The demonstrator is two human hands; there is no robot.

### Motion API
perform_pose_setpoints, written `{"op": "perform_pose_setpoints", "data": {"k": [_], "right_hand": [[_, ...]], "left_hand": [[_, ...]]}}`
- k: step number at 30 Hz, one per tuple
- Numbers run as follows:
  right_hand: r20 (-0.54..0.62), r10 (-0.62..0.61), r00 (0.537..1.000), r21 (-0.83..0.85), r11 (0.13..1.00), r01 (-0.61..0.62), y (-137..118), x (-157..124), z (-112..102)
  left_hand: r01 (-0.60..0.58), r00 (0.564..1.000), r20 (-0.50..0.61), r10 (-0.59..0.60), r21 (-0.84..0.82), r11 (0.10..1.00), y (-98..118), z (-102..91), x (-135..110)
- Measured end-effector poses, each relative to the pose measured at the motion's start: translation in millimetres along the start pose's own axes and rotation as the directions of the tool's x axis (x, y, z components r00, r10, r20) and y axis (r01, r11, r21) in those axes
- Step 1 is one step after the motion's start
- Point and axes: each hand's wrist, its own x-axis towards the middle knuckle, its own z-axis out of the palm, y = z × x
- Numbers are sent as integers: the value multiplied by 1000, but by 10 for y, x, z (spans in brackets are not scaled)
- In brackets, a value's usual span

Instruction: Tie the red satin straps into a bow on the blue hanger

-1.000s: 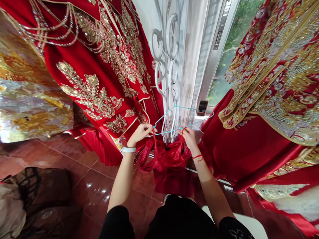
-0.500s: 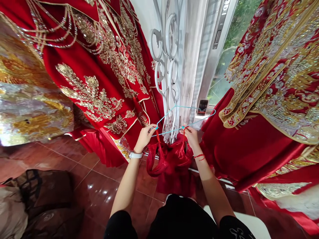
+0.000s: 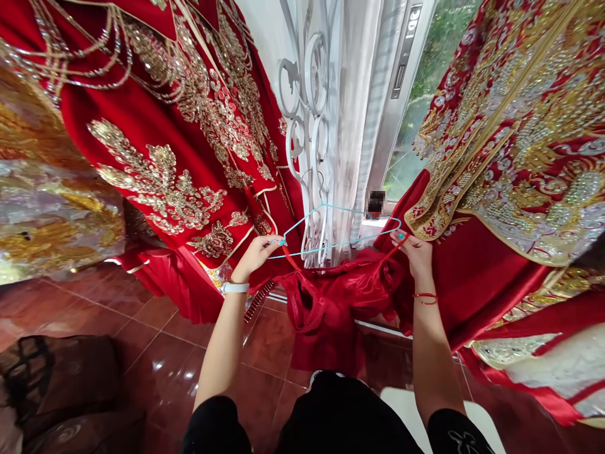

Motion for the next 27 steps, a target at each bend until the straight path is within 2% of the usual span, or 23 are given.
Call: {"op": "perform_pose_setpoints", "data": {"k": [3,7,12,16,19,23,27], "right_hand": [[51,-59,997,-27,998,61,-136,98,-25],[112,-153,982,-148,975,168,-303,199,73],[292,-229,929,-315,894,319,-532,313,162],[471,-206,858,-423,801,425,-715,373,258],[556,-141,819,-473,757,451,-807,388,374],[601,-108,792,-464,759,456,-844,399,501],[614,-89,785,-427,799,424,-803,436,570]], "left_hand": [[-4,1000,23,3,12,1000,13,-57,-15],[-14,999,51,13,28,1000,44,-88,-48],[-7,998,56,6,27,1000,73,-67,-69],[-10,997,74,10,6,1000,70,-45,-64],[2,998,68,-1,-17,1000,49,-26,-66],[18,999,26,-17,-28,999,11,20,-60],[17,1000,21,-16,-40,999,-4,75,-39]]}}
